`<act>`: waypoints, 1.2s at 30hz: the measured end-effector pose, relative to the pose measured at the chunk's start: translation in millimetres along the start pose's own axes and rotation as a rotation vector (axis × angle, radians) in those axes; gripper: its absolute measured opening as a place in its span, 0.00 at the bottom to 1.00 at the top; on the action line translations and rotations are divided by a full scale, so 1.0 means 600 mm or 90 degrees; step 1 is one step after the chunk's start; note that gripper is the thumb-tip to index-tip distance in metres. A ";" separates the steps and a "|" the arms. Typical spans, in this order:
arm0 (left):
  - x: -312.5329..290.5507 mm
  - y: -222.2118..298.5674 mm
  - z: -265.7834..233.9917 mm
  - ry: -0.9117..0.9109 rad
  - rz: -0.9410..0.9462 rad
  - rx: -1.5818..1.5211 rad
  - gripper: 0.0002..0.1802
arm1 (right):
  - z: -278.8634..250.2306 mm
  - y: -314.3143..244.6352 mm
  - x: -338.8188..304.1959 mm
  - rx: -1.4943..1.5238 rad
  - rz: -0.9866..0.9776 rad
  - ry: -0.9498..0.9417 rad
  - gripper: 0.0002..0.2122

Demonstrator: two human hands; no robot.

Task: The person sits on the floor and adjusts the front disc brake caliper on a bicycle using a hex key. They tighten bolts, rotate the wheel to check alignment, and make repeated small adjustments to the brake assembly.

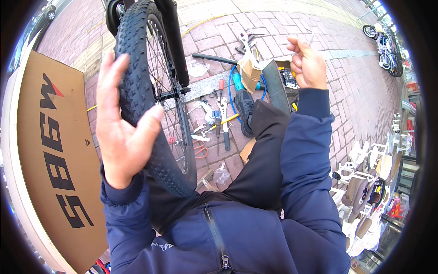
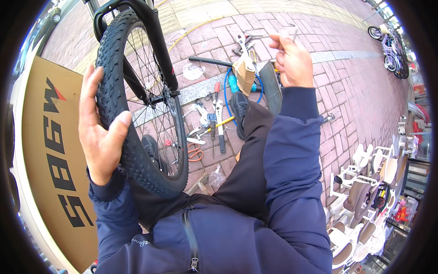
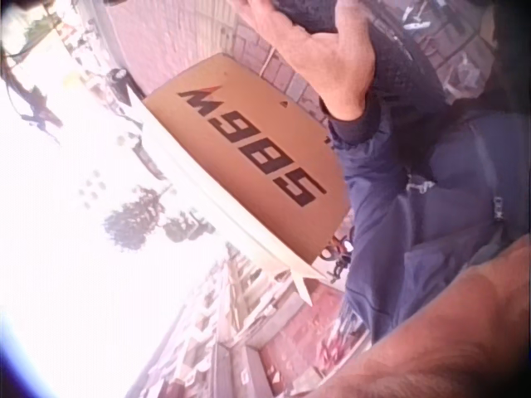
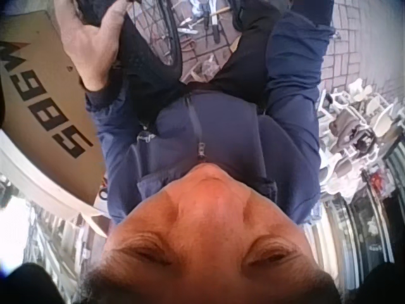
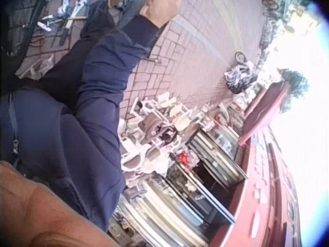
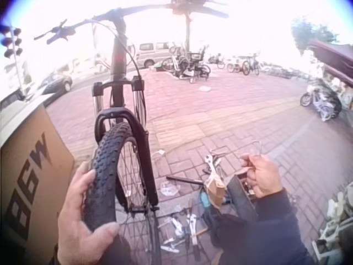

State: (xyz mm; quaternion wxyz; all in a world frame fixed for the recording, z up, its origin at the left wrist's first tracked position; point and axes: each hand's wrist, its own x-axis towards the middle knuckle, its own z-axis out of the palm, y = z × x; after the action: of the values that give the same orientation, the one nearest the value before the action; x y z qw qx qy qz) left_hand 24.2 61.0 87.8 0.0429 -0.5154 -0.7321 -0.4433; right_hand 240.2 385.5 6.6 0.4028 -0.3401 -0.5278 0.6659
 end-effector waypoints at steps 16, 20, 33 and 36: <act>-0.026 -0.020 -0.004 0.031 -0.228 -0.304 0.44 | -0.442 0.510 -0.548 -0.783 0.592 0.197 0.33; -0.024 -0.026 -0.008 0.023 -0.246 -0.275 0.43 | -0.420 0.537 -0.572 -0.699 0.519 0.309 0.38; -0.028 -0.025 -0.007 0.016 -0.224 -0.296 0.41 | -0.305 0.456 -0.516 -0.940 0.523 -0.227 0.23; -0.030 -0.026 -0.006 0.023 -0.224 -0.284 0.42 | -0.296 0.465 -0.505 -0.967 0.447 -0.252 0.26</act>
State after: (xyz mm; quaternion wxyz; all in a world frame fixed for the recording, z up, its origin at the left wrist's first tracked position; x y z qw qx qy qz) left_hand 18.5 44.5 71.5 -0.1363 -0.3691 -0.6939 -0.6031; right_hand 481.1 157.3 -295.0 -0.2627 -0.5390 -0.7552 0.2650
